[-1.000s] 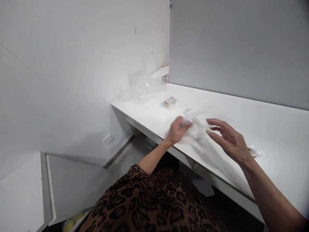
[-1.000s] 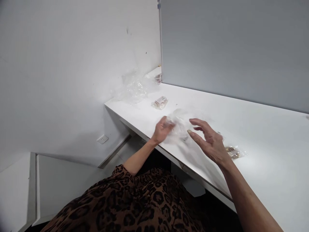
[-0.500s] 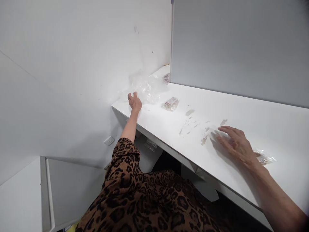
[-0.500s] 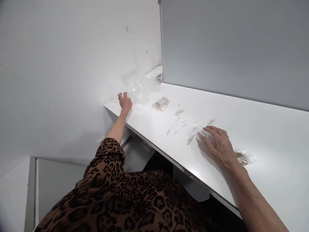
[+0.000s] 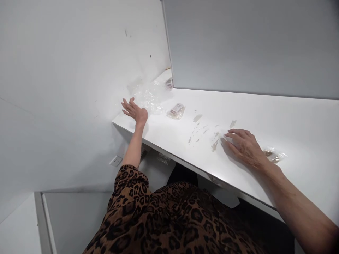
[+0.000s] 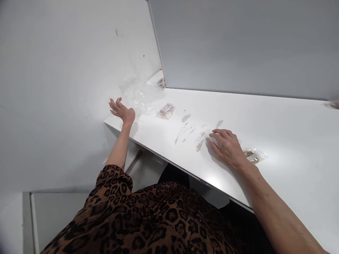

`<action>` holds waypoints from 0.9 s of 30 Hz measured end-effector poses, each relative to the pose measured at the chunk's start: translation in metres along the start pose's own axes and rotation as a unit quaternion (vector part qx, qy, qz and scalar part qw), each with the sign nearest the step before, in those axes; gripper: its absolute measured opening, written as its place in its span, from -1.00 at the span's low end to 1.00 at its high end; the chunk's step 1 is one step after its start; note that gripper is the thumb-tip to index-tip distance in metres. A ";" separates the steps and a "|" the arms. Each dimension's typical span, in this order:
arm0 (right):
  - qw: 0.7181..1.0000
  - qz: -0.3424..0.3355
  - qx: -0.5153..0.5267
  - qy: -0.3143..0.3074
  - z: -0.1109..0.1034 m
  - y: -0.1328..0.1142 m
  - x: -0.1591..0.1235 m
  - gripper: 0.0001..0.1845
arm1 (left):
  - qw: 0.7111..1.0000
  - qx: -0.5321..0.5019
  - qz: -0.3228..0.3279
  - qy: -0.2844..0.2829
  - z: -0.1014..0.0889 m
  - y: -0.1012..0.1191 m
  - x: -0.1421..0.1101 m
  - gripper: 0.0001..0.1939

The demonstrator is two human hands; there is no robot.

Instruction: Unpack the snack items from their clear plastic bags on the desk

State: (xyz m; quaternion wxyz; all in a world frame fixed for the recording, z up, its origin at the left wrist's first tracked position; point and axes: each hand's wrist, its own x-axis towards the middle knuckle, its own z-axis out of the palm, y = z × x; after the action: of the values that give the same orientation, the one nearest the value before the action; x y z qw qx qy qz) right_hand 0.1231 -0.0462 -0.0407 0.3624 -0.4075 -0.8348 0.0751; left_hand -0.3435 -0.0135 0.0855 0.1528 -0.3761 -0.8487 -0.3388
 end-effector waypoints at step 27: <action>0.808 0.291 0.487 0.158 -0.031 -0.006 0.015 -0.10 | 0.411 -0.473 -0.165 -0.762 0.029 0.190 -0.199 -0.53</action>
State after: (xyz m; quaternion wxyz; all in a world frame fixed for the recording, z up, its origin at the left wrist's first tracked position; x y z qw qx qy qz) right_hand 0.1340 -0.0442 -0.0072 0.6014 -0.4075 -0.4623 0.5084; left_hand -0.0696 -0.0074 0.0493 -0.8174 -0.3453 -0.3669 -0.2792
